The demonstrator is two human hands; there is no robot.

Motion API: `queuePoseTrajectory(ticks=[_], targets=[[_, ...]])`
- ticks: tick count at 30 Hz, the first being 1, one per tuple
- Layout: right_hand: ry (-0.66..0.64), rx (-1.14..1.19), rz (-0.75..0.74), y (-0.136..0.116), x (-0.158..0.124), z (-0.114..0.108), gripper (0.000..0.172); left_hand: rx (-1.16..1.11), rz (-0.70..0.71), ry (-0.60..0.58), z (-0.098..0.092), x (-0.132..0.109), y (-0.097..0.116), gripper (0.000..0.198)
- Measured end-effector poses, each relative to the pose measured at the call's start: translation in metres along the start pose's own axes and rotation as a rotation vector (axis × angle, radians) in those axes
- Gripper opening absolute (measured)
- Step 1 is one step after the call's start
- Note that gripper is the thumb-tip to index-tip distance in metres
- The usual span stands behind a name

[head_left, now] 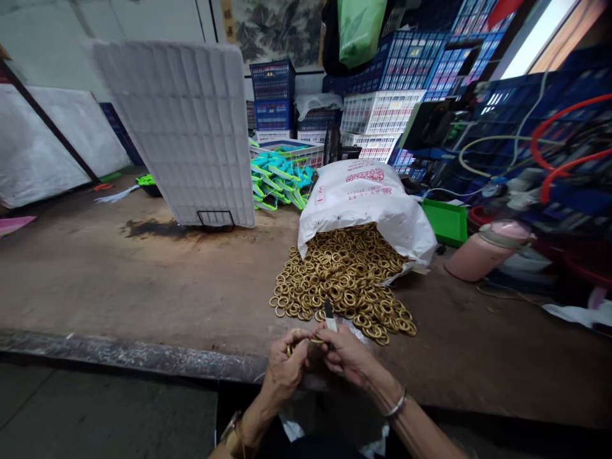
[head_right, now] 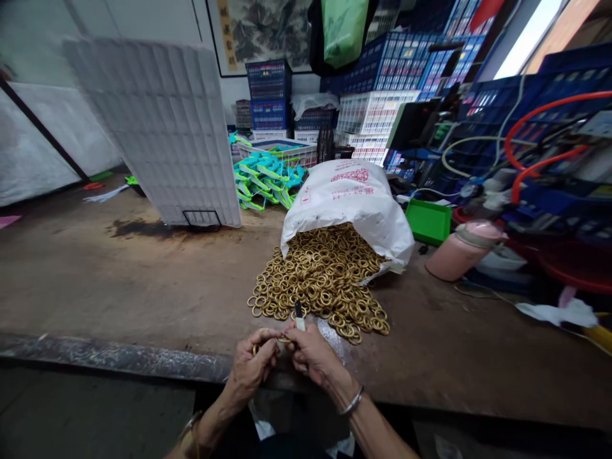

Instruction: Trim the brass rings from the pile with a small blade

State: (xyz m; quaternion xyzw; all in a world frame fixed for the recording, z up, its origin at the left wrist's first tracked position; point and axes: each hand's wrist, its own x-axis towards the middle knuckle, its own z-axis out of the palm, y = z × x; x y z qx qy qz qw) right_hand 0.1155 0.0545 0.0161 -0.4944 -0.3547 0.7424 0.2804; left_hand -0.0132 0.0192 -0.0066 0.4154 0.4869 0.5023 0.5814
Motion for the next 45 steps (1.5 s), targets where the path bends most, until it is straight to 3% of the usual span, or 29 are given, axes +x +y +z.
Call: queuePoseTrajectory(ticks=[5, 12, 18, 25, 28, 30, 36, 45], targets=[[-0.032, 0.028, 0.001, 0.001, -0.003, 0.004, 0.023, 0.030, 0.030, -0.019, 0.000, 0.001, 0.005, 0.025], [0.160, -0.395, -0.249, 0.002, 0.000, 0.005, 0.026, 0.024, -0.081, 0.052, 0.004, -0.003, 0.015, 0.027], [0.218, -0.596, -0.385, 0.005, 0.002, 0.005, 0.017, -0.095, -0.251, -0.036, 0.003, -0.007, 0.008, 0.031], [0.221, -0.669, -0.439, 0.008, 0.005, 0.001, 0.022, -0.238, -0.250, -0.064, 0.001, -0.009, 0.006, 0.029], [0.295, -0.855, -0.546, 0.008, 0.000, -0.001, 0.022, -0.258, -0.222, -0.056, 0.002, -0.010, 0.010, 0.030], [0.263, -1.000, -0.594, 0.009, -0.005, -0.001, 0.018, -0.254, -0.208, -0.030, 0.003, -0.009, 0.013, 0.032], [0.222, -1.276, -0.568, 0.015, -0.009, 0.002, 0.027, -0.195, -0.225, 0.018, 0.005, -0.008, 0.020, 0.037], [0.229, -1.440, -0.477, 0.017, -0.004, -0.005, 0.029, -0.122, -0.202, -0.002, 0.002, -0.012, 0.016, 0.033]])
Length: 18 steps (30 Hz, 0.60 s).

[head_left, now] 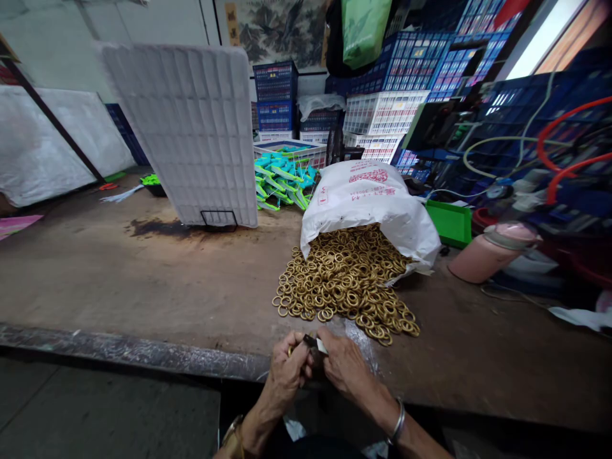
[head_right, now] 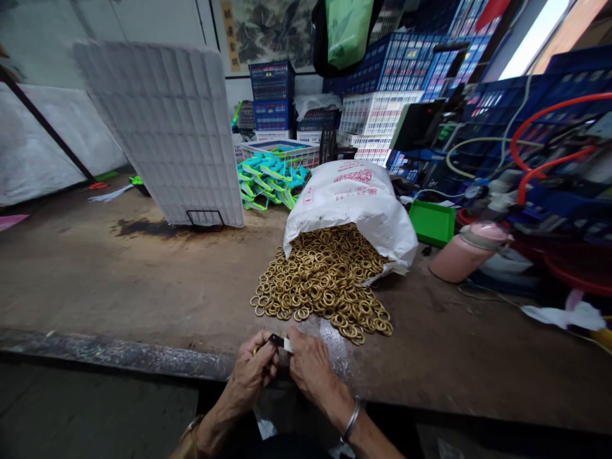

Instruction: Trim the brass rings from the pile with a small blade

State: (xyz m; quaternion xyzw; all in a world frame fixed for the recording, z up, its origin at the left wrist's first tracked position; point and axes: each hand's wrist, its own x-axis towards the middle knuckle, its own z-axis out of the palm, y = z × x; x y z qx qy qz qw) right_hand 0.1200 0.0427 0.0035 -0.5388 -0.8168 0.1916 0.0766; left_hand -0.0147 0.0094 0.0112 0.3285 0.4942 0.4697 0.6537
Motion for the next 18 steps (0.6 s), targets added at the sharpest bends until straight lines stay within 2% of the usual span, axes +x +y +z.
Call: queuePoseTrajectory(ticks=[5, 9, 14, 18], targets=[[0.108, -0.090, 0.172, 0.028, 0.010, 0.005, 0.025, -0.102, -0.034, -0.141, -0.001, -0.008, 0.002, 0.026], [0.222, -0.090, 0.139, 0.036, 0.019, 0.006, 0.022, -0.305, -0.087, -0.136, -0.002, -0.005, -0.001, 0.027], [0.226, -0.132, 0.121, 0.033, 0.025, 0.007, 0.023, -0.355, -0.104, -0.107, -0.005, 0.001, -0.006, 0.028], [0.212, -0.184, 0.159, 0.031, 0.028, 0.008, 0.019, -0.423, -0.114, -0.170, -0.009, 0.002, -0.005, 0.020]])
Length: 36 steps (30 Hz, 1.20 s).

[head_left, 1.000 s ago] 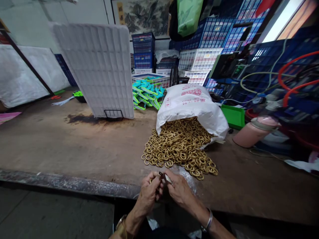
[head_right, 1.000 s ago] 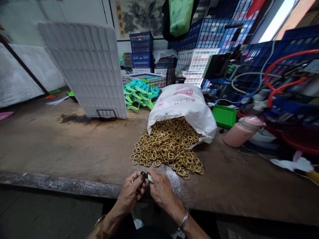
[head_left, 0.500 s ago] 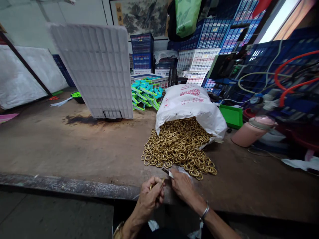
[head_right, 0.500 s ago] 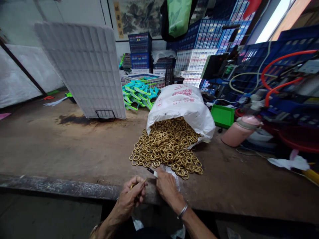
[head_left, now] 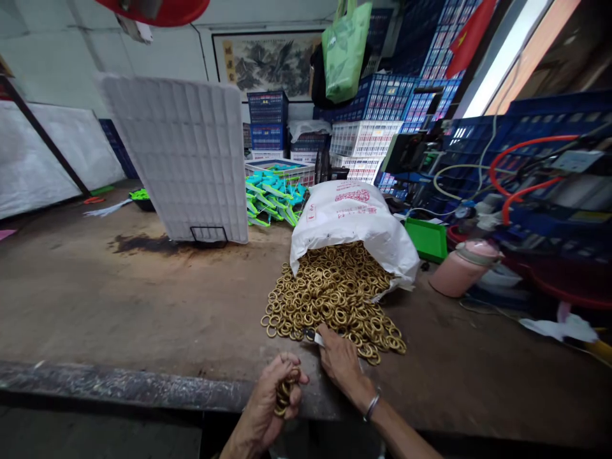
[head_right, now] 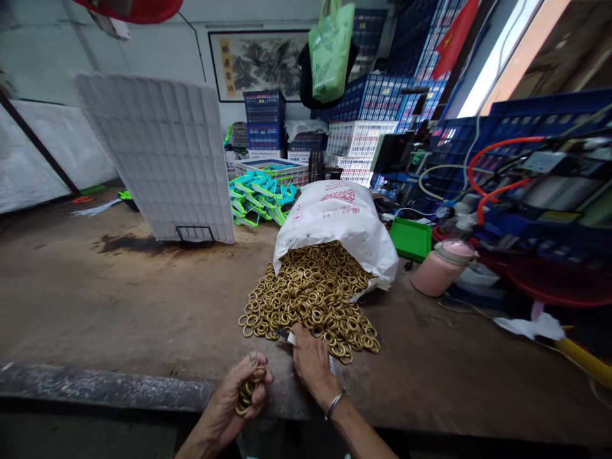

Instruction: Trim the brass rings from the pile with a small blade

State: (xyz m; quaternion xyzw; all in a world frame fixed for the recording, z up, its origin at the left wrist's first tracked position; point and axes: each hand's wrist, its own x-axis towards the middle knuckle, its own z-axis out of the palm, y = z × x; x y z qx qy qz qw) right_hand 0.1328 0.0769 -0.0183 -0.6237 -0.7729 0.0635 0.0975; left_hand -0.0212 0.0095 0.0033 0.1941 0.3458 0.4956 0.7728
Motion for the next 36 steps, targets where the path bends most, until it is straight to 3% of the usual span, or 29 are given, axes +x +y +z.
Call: queuePoseTrajectory(ticks=[7, 13, 16, 22, 27, 30, 36], targets=[[0.064, 0.142, -0.017, 0.009, -0.001, 0.005, 0.021, -0.249, -0.107, -0.013, -0.005, 0.005, 0.005, 0.023], [-0.019, 0.644, 0.048, 0.011, -0.003, -0.006, 0.017, -0.235, -0.111, 0.042, -0.007, 0.009, 0.004, 0.021], [-0.106, 0.881, 0.077, 0.004, -0.008, -0.014, 0.020, -0.079, -0.042, 0.072, -0.004, 0.011, 0.002, 0.022], [-0.423, 1.187, 0.167, -0.014, -0.021, -0.026, 0.021, 0.458, 0.199, 0.234, 0.003, 0.017, -0.001, 0.028], [-0.550, 1.268, 0.207, -0.022, -0.024, -0.027, 0.024, 0.627, 0.391, 0.144, 0.012, 0.013, 0.003, 0.020], [-0.516, 1.227, 0.219, -0.025, -0.023, -0.024, 0.024, 0.619, 0.376, 0.174, 0.011, 0.012, 0.002, 0.017], [-0.368, 1.189, 0.224, -0.030, -0.021, -0.021, 0.021, 0.446, 0.175, 0.203, 0.001, 0.013, -0.005, 0.024]])
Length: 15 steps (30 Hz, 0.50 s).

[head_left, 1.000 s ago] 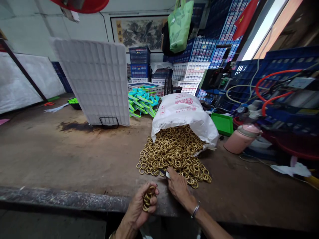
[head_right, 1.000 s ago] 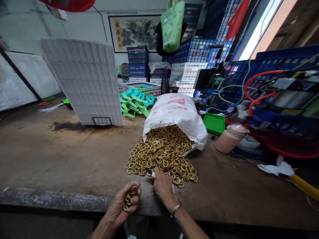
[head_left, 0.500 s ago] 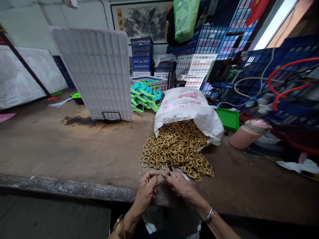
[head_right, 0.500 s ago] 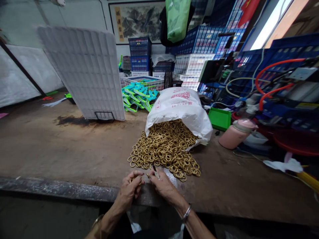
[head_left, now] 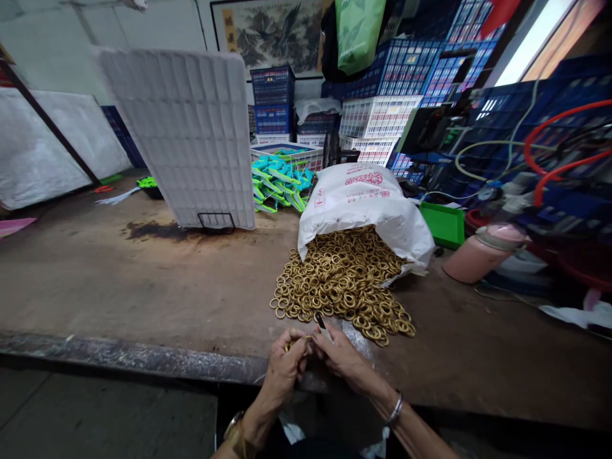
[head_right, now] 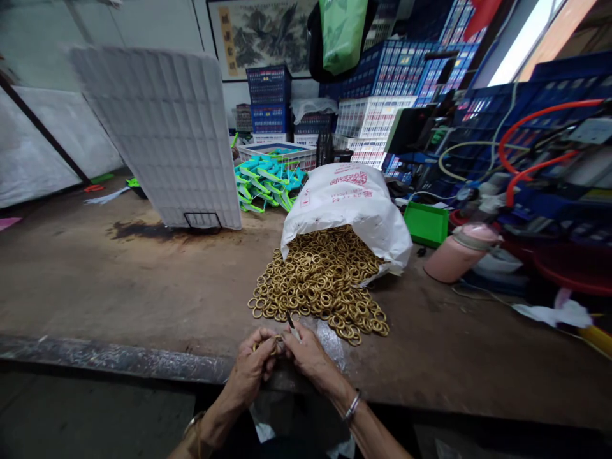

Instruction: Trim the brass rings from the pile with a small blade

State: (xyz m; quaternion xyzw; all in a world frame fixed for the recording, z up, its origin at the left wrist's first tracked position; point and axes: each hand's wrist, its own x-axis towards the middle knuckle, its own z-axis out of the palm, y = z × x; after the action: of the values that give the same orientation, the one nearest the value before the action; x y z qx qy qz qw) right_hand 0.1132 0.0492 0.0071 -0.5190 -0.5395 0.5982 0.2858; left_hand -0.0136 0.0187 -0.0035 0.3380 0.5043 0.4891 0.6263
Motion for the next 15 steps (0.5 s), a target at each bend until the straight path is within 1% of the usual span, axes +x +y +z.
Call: queuePoseTrajectory(ticks=[3, 6, 10, 15], targets=[[0.008, -0.008, -0.021, 0.0006, 0.0023, 0.0005, 0.020, -0.124, -0.045, -0.084, -0.0010, -0.0017, -0.0003, 0.027], [0.020, -0.045, -0.052, 0.0016, 0.0046, 0.0001, 0.018, -0.162, -0.067, -0.140, -0.0025, -0.0029, 0.0006, 0.027], [0.035, -0.110, -0.131, 0.0010, 0.0052, -0.0004, 0.017, -0.159, -0.085, -0.162, -0.0039, -0.0033, 0.0011, 0.027], [0.037, -0.178, -0.161, 0.0017, 0.0040, -0.0006, 0.015, -0.138, -0.081, -0.168, -0.0036, -0.0038, 0.0015, 0.028]])
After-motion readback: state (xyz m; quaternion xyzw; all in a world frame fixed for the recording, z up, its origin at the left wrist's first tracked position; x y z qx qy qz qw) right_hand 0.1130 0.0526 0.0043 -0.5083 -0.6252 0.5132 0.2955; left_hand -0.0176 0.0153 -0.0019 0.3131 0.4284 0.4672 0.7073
